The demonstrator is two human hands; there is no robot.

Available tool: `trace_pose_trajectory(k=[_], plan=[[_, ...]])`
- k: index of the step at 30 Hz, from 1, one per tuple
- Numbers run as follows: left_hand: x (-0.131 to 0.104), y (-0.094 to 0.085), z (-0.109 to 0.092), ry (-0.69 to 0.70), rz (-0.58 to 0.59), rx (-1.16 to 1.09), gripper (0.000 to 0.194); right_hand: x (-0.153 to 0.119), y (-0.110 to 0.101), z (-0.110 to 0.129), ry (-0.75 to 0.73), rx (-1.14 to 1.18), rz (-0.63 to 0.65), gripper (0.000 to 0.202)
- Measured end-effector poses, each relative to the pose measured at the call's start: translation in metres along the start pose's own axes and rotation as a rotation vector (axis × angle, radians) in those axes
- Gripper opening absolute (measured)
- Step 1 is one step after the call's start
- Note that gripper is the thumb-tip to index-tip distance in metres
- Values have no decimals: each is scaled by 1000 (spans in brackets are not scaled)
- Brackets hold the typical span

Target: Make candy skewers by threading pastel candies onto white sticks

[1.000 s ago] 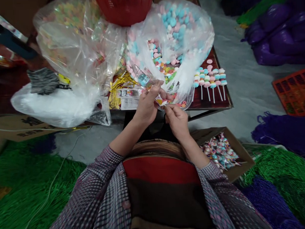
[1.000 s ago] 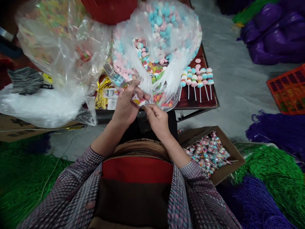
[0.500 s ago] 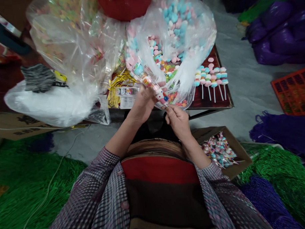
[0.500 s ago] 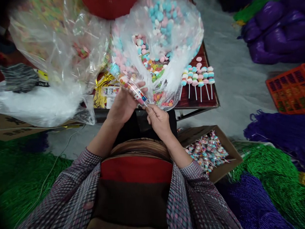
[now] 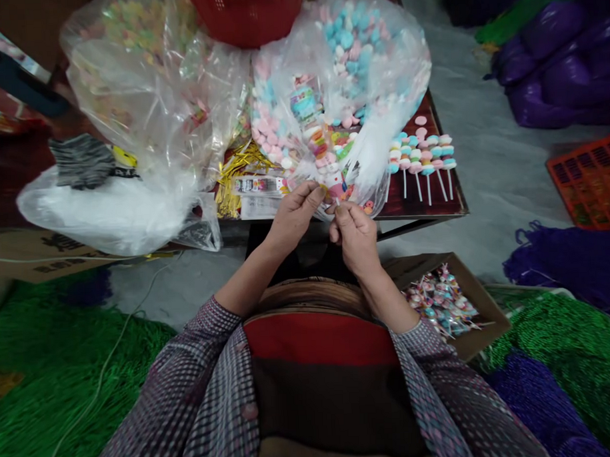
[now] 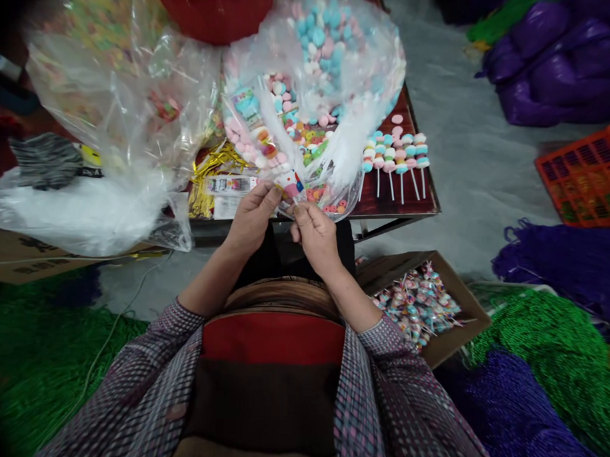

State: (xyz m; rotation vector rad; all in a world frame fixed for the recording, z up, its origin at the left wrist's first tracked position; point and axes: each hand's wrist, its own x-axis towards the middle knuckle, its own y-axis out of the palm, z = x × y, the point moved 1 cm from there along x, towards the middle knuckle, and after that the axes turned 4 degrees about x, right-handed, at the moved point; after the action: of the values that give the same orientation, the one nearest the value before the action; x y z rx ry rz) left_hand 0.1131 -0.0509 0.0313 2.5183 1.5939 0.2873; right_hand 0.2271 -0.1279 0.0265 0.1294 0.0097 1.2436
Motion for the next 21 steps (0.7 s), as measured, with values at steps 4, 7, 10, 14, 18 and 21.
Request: trace_pose_trajectory(k=[4,7,10,14,18,21], plan=[[3,-2,-11,34,-1,184,29,-1,0,3,-18,-58,24,46],[3,0,-17,83,-20,361,34,1,2,4,-41,-101,-1,45],[1,-1,-16,144,-27,450,38,4,3,2,-41,-116,-16,45],[1,-9,-9,76,55,302,30,4,3,-3,-16,-58,20,44],[7,-11,-14,-57,-21,-79,31,1,4,-7,-11,-19,62,45],[11,-4,-25,-174,45,-227,41,0,7,-3,-7,-53,79,45]])
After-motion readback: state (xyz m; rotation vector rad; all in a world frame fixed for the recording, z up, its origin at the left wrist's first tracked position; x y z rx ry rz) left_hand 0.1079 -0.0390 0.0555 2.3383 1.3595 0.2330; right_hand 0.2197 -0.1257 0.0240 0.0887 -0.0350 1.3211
